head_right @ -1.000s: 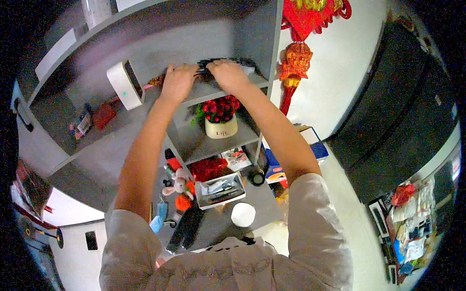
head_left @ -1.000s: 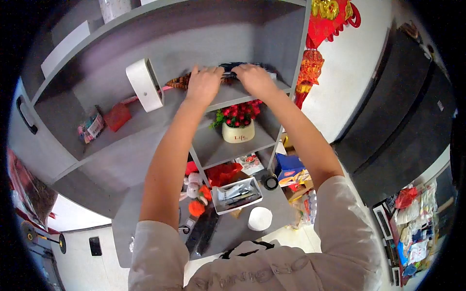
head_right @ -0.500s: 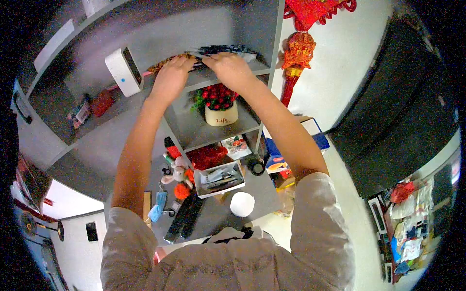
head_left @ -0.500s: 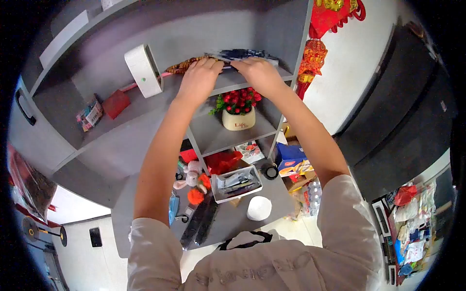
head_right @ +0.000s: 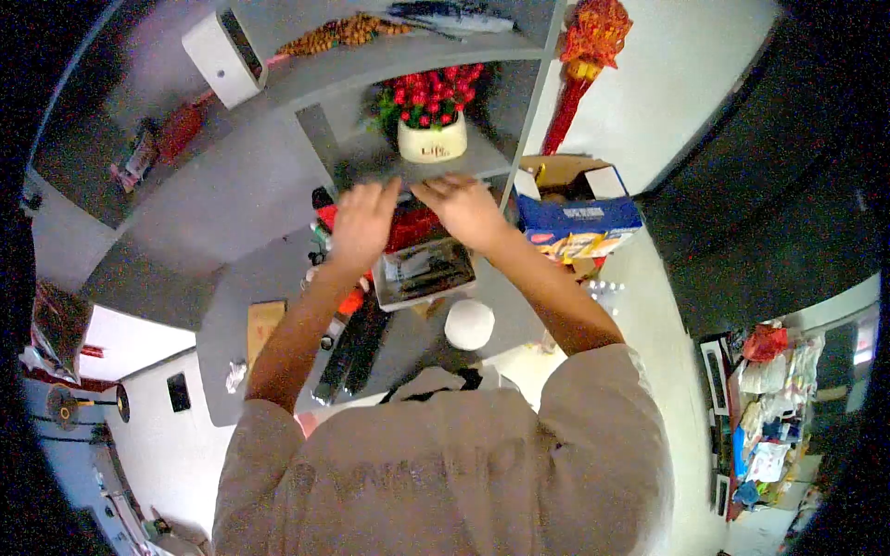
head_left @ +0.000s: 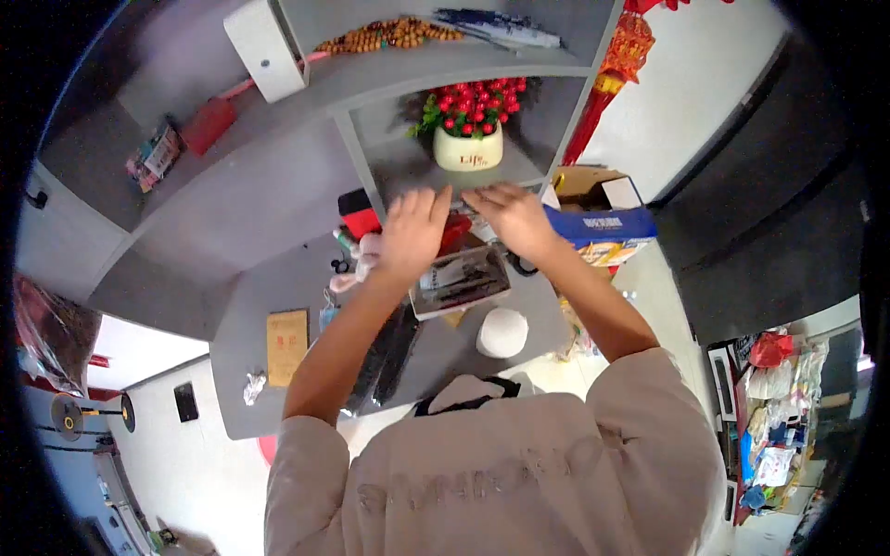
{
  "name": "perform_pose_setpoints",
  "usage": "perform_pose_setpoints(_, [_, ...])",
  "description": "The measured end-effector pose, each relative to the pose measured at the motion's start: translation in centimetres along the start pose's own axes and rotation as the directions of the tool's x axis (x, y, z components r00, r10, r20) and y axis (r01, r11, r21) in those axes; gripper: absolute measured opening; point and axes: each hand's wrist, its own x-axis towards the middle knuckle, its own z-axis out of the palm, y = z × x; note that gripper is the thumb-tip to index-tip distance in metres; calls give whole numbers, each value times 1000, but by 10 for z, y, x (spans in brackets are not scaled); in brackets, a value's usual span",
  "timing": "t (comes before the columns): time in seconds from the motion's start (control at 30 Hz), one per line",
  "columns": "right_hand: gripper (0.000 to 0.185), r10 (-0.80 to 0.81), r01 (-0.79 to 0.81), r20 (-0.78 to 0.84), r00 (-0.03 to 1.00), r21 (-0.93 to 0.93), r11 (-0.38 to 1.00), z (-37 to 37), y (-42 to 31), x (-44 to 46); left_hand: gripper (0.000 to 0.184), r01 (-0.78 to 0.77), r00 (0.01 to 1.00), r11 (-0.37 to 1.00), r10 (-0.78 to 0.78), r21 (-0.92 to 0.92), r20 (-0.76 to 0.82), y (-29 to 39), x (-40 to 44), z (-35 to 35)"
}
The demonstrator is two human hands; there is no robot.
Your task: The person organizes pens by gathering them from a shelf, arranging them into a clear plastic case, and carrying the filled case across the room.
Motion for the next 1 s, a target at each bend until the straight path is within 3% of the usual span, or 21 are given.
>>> perform_pose_setpoints(0.07, [40,0,-1,47,999,21,1000,41,-8,-35,42,47,996,994,-40,-94,74,16,-41,39])
perform_pose_setpoints(0.1, [38,37,-48,119,992,88,995,62,-12,-53,45,82,973,987,-50,-138,225,21,-58,49])
perform_pose_setpoints(0.23, [35,150,-207,273,950,196,958,108,-29,-94,56,193,937,946,-99,-261,334,35,-101,86])
perform_pose_setpoints(0.43, [32,189,-264,326,926,203,943,126,-35,-111,69,254,940,868,-118,-427,320,38,-121,91])
perform_pose_setpoints(0.5, [36,191,-274,384,903,175,946,124,-36,-110,67,266,925,877,-115,-400,362,41,-127,88])
perform_pose_setpoints(0.6, [47,197,-314,343,918,329,891,123,-38,-109,66,249,917,913,-116,-322,381,46,-139,87])
perform_pose_setpoints(0.73, [58,287,-546,540,791,411,730,101,-45,-94,65,269,912,913,-139,-308,387,48,-148,90])
perform_pose_setpoints(0.83, [62,296,-474,448,843,359,804,97,-42,-102,67,236,916,933,-120,-271,384,48,-149,91])
perform_pose_setpoints(1.0, [67,372,-556,505,779,281,782,79,-39,-118,68,272,894,927,-144,-258,425,56,-150,90])
